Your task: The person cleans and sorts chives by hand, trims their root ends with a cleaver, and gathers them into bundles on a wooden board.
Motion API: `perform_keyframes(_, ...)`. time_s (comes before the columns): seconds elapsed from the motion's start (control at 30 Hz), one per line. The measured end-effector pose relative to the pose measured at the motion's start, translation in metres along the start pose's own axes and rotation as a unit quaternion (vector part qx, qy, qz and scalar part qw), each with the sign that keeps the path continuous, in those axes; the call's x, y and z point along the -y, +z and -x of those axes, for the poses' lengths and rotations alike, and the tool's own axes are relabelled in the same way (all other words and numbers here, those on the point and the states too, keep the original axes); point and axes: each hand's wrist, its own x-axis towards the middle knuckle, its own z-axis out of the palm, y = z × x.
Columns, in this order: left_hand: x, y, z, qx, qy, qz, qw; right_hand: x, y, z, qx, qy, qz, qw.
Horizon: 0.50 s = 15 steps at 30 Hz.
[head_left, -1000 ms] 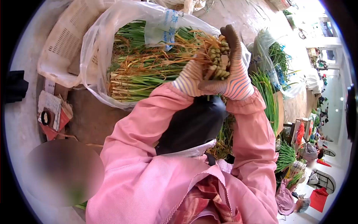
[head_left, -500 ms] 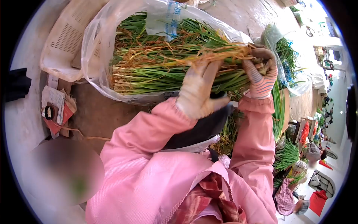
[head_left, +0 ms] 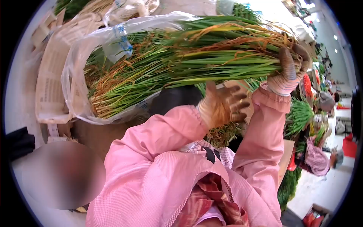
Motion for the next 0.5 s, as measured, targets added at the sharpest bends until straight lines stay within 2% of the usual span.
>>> perform_keyframes(0.03, -0.001, 0.006, -0.01, 0.004, -0.014, -0.004, 1.0, 0.016, -0.006, 0.002, -0.018, -0.035, -0.003, 0.999)
perform_keyframes(0.1, -0.003, 0.017, -0.03, 0.104, 0.004, 0.068, 0.992, 0.052, -0.016, 0.02, -0.048, -0.062, 0.088, 0.993)
perform_keyframes(0.13, -0.002, 0.019, -0.041, 0.107, -0.007, 0.063, 0.992, 0.071, -0.021, 0.029, -0.065, -0.073, 0.134, 0.986)
perform_keyframes(0.2, 0.004, 0.019, -0.062, 0.135, 0.194, -0.023, 0.971, 0.084, -0.026, 0.051, -0.007, -0.183, 0.173, 0.968)
perform_keyframes(0.27, 0.002, 0.012, -0.062, 0.055, 0.17, -0.008, 0.984, 0.094, -0.037, 0.075, 0.093, -0.248, 0.172, 0.949)
perform_keyframes(0.33, 0.005, 0.008, -0.058, 0.028, 0.159, -0.035, 0.986, 0.107, -0.053, 0.105, 0.181, -0.226, 0.162, 0.943)
perform_keyframes(0.4, 0.007, 0.007, -0.054, 0.025, 0.15, -0.078, 0.985, 0.123, -0.071, 0.126, 0.247, -0.152, 0.167, 0.942)
perform_keyframes(0.43, 0.009, 0.008, -0.051, 0.023, 0.145, -0.1, 0.984, 0.134, -0.083, 0.126, 0.313, -0.123, 0.181, 0.924)
perform_keyframes(0.5, 0.011, 0.006, -0.044, 0.018, 0.136, -0.131, 0.982, 0.143, -0.105, 0.115, 0.362, -0.061, 0.11, 0.924)
